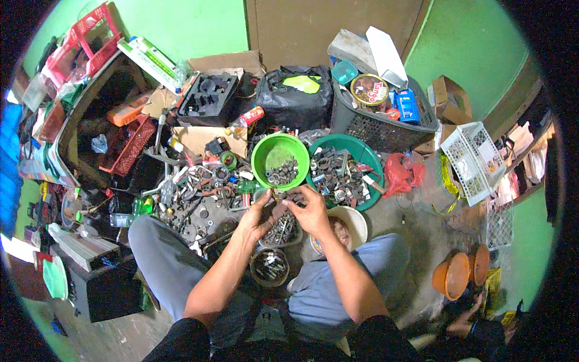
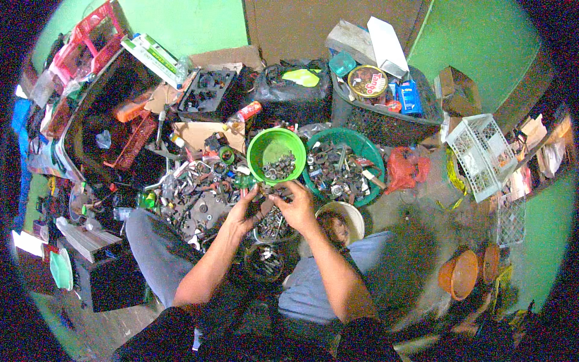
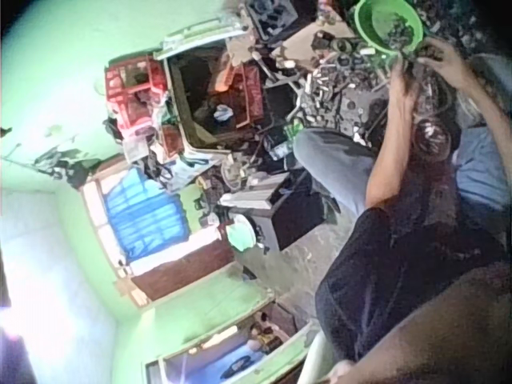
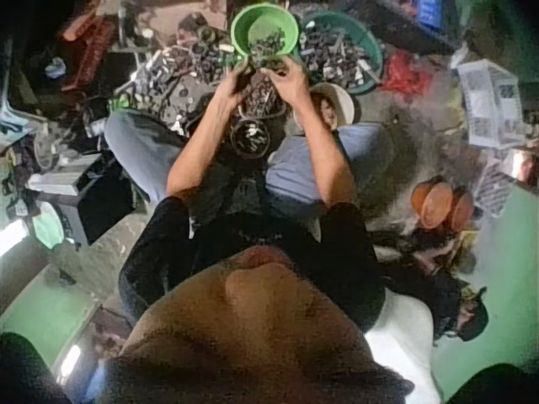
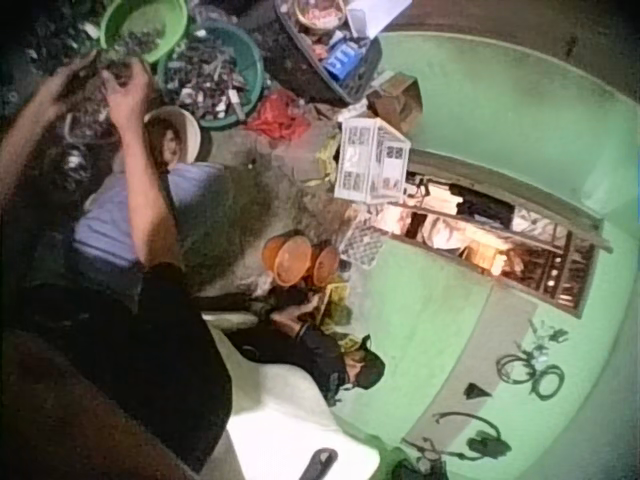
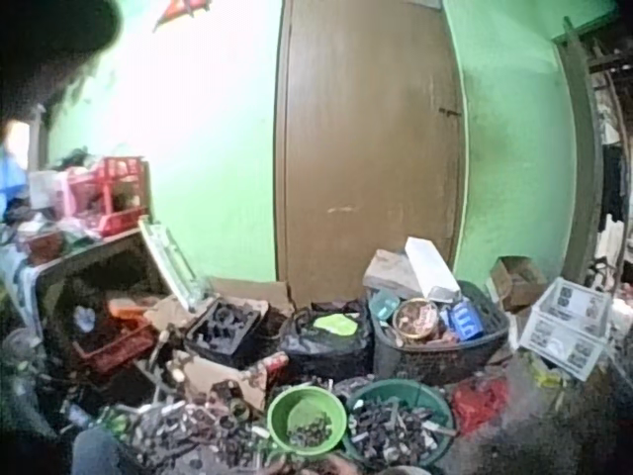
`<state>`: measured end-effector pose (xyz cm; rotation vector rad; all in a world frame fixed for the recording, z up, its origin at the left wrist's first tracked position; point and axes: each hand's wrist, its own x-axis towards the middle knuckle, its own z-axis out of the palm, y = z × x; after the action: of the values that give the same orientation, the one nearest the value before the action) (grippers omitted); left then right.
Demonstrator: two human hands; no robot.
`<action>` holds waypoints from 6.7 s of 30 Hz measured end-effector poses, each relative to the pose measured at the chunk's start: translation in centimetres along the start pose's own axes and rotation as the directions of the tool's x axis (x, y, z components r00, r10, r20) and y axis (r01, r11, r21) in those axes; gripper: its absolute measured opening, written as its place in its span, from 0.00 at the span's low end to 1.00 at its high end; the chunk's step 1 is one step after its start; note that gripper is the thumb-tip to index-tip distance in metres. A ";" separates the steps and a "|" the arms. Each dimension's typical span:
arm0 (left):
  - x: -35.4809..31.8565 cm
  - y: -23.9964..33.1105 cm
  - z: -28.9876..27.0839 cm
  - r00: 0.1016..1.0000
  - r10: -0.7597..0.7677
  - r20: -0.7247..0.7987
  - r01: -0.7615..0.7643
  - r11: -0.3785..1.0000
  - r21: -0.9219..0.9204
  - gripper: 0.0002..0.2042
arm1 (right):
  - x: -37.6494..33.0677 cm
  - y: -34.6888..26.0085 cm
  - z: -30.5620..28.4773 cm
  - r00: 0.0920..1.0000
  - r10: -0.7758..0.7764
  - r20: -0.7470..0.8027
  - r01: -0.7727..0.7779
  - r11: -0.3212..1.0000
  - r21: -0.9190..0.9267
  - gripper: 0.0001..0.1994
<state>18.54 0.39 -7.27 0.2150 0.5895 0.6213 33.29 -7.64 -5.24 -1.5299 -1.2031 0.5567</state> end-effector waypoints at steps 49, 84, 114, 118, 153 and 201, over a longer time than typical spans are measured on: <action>1.7 -4.5 -1.2 0.982 -0.110 -0.151 0.168 0.877 0.450 0.11 | -1.4 5.2 -3.4 0.932 0.248 0.265 -0.230 0.968 -0.097 0.21; -18.7 19.9 -16.2 0.647 0.761 -0.055 0.140 -0.047 0.989 0.20 | 0.5 6.2 14.0 0.898 0.009 0.439 0.170 0.915 -0.366 0.26; -14.5 17.0 -31.4 0.770 0.368 -0.521 0.608 -0.177 0.774 0.33 | -3.3 10.1 43.0 0.552 0.213 0.806 0.557 0.625 -0.547 0.23; -14.6 17.3 -31.3 0.772 0.333 -0.542 0.613 -0.159 0.774 0.33 | -2.8 10.3 42.3 0.528 0.152 0.835 0.602 0.627 -0.494 0.23; -12.8 18.5 -30.6 0.725 0.279 -0.630 0.677 -0.123 0.726 0.30 | 2.3 8.1 53.5 0.706 0.085 0.703 0.512 0.624 -0.590 0.29; -3.6 12.6 -13.3 0.967 0.255 -0.024 -0.029 0.202 0.979 0.28 | 0.8 1.3 16.1 0.718 0.598 0.355 -0.475 0.049 0.879 0.23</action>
<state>2.37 8.49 -11.92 1.5074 1.1220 0.3412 20.69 0.28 -11.50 -0.7913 0.0841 1.3930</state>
